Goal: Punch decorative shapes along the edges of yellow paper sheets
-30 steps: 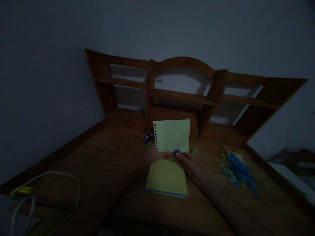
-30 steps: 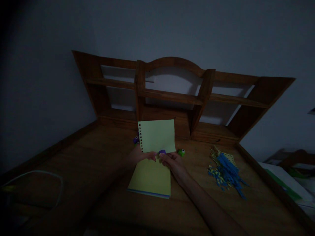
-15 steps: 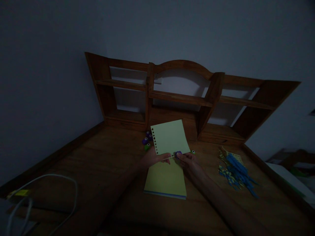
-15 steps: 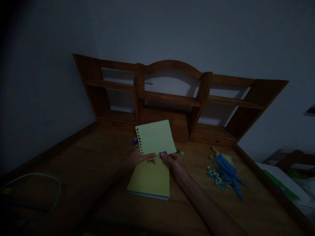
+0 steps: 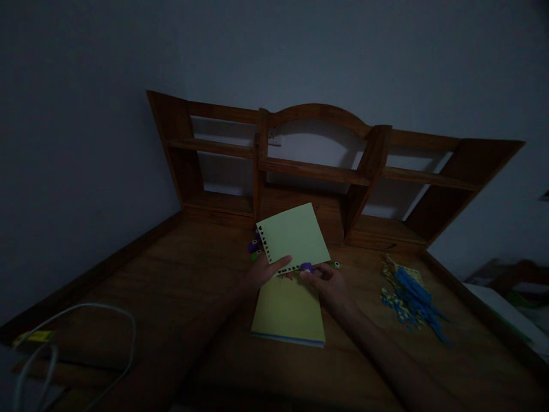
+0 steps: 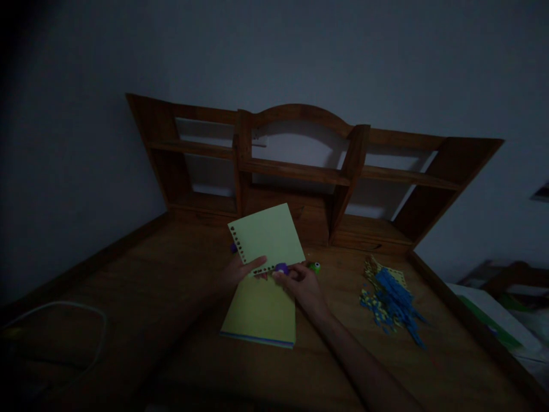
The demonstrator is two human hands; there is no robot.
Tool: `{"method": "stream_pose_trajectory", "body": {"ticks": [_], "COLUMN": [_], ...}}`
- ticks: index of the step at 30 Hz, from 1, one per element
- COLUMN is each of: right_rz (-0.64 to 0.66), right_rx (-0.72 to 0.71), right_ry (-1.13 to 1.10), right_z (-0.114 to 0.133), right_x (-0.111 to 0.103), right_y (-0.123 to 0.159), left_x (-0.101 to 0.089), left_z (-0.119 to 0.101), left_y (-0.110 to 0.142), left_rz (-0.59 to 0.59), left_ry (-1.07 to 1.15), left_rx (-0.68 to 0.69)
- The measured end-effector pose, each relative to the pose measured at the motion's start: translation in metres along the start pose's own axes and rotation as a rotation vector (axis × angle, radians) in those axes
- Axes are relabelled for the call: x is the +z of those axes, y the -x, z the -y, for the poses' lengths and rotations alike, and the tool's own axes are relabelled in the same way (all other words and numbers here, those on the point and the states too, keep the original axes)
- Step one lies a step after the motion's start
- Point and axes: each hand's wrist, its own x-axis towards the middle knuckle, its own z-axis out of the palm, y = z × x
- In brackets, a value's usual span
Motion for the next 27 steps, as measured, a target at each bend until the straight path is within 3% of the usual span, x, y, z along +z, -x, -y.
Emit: {"method": "stream_pose_trajectory", "body": {"ticks": [7, 11, 14, 16, 21, 27], "right_rz": [0.071, 0.077, 0.143, 0.179, 0.191, 0.040], "right_rx": [-0.029, -0.322, -0.560, -0.627, -0.660, -0.587], "right_ry": [0.191, 0.528, 0.720, 0.759, 0.799, 0.751], "right_z": [0.005, 0.014, 0.021, 0.024, 0.024, 0.026], "right_x": [0.002, 0.004, 0.006, 0.007, 0.007, 0.002], "right_y": [0.002, 0.011, 0.019, 0.023, 0.022, 0.012], "left_x": [-0.002, -0.003, -0.011, -0.019, -0.039, -0.049], "left_z": [0.000, 0.002, 0.005, 0.007, 0.010, 0.012], "left_y": [-0.002, -0.005, -0.010, -0.014, -0.021, -0.026], "left_rz": [-0.065, -0.136, -0.317, -0.444, -0.637, -0.720], "left_ry": [-0.059, -0.075, -0.110, -0.086, 0.161, 0.269], "left_rx": [0.028, 0.000, 0.036, 0.069, 0.079, 0.054]}}
